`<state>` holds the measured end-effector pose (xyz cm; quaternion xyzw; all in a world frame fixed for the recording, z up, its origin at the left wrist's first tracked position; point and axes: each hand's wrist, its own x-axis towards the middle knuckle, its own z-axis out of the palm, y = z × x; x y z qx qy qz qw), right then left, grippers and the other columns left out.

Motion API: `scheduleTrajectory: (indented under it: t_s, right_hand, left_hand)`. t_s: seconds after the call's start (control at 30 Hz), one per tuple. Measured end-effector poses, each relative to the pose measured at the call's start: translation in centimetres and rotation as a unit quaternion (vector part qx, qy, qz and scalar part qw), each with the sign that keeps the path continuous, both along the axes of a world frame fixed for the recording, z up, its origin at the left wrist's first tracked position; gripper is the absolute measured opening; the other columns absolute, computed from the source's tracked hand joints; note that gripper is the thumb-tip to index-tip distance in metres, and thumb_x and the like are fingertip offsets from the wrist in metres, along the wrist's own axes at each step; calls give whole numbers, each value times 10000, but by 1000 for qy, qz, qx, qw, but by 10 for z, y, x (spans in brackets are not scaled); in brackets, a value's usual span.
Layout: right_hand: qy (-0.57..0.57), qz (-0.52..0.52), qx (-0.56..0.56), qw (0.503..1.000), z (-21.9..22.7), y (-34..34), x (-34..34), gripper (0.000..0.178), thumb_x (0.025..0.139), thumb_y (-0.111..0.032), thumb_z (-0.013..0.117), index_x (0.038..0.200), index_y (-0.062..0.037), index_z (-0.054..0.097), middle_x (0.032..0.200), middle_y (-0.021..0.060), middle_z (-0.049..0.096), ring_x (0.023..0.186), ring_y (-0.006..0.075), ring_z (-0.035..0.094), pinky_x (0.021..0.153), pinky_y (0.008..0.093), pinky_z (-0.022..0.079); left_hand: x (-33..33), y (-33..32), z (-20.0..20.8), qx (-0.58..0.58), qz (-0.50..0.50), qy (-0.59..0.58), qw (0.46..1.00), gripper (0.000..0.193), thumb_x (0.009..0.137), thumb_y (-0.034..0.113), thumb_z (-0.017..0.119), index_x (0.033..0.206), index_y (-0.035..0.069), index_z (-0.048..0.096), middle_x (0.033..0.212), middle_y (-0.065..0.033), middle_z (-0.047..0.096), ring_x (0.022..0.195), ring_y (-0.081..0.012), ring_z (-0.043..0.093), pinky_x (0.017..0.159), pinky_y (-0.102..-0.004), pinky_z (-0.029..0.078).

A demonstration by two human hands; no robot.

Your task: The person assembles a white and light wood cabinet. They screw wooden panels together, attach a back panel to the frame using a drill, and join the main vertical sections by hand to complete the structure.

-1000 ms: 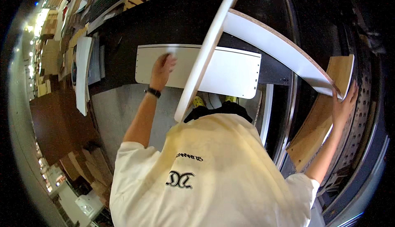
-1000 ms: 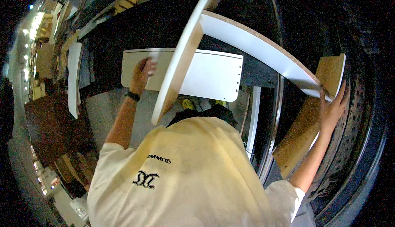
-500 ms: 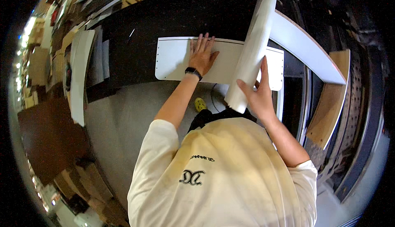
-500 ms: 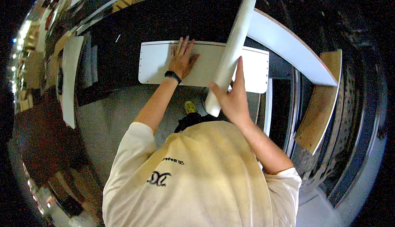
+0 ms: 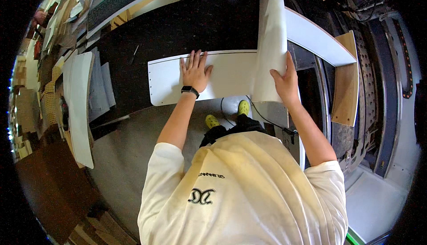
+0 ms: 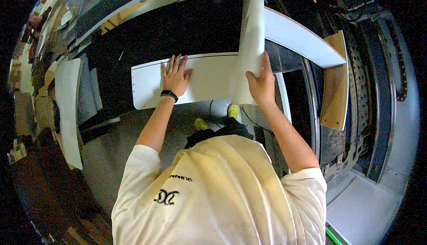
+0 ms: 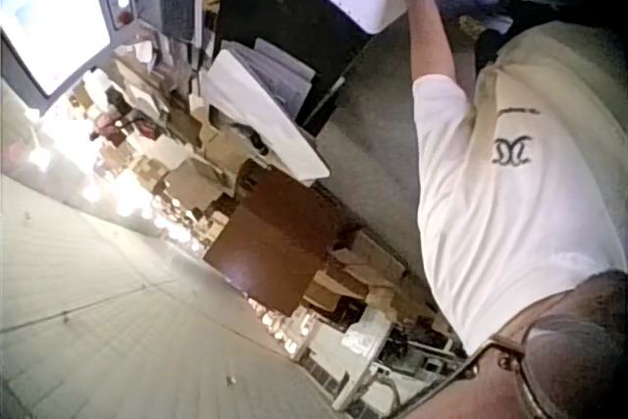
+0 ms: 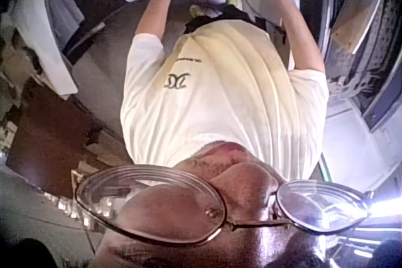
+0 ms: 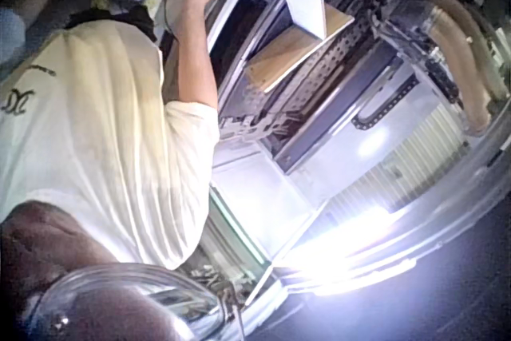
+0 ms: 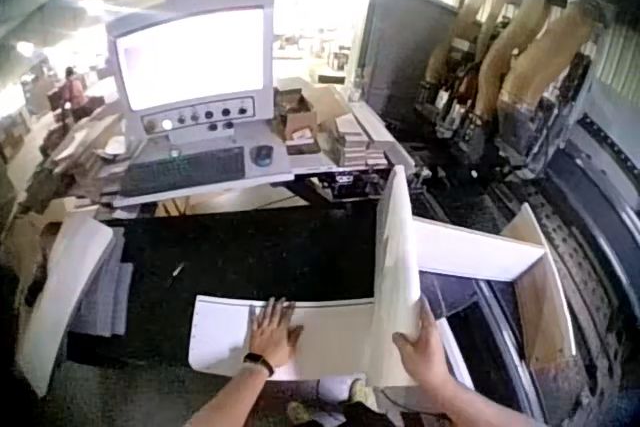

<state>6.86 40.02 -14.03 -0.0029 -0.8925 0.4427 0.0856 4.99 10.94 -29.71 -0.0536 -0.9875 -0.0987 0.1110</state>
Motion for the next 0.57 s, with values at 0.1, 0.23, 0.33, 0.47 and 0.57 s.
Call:
scheduleTrajectory:
  t_s: [0.1,0.23,0.33,0.47,0.57]
  right_hand:
    - [-10,1,-24,1000,-2,-1,0,818,817,4,667,1506,20,226,1379,280,490,1247,322,538,995,357,458]
    - [-43,-1,-98,994,1,-4,-5,821,836,54,642,1522,6,193,1425,228,453,1237,270,521,981,316,457]
    - [6,34,-54,998,-10,1,-9,820,839,81,624,1520,31,170,1429,221,449,1235,254,518,975,313,459]
    - [-29,27,-59,997,-17,19,-12,828,834,110,606,1523,28,155,1427,228,453,1219,270,546,982,335,473]
    - [-90,33,-110,989,-18,27,-18,837,833,93,601,1534,-10,154,1495,216,363,1335,314,455,1035,418,453]
  left_hand:
    - [11,-35,-5,-9,0,-1,1000,567,981,482,439,1484,229,372,1530,-35,368,1453,-246,255,1176,-588,99]
    - [22,-80,-13,-27,12,-11,999,570,998,512,386,1503,251,335,1550,-27,332,1461,-238,235,1188,-586,77]
    - [32,-109,-10,-48,26,-39,998,563,1006,511,368,1509,265,319,1565,-15,309,1469,-224,217,1193,-585,62]
    - [38,-132,-9,-47,29,-35,998,559,999,454,430,1504,236,331,1554,-21,332,1461,-240,236,1177,-603,94]
    - [36,-144,-13,-38,37,-45,998,590,993,485,434,1515,242,305,1576,-13,297,1476,-232,204,1181,-604,78]
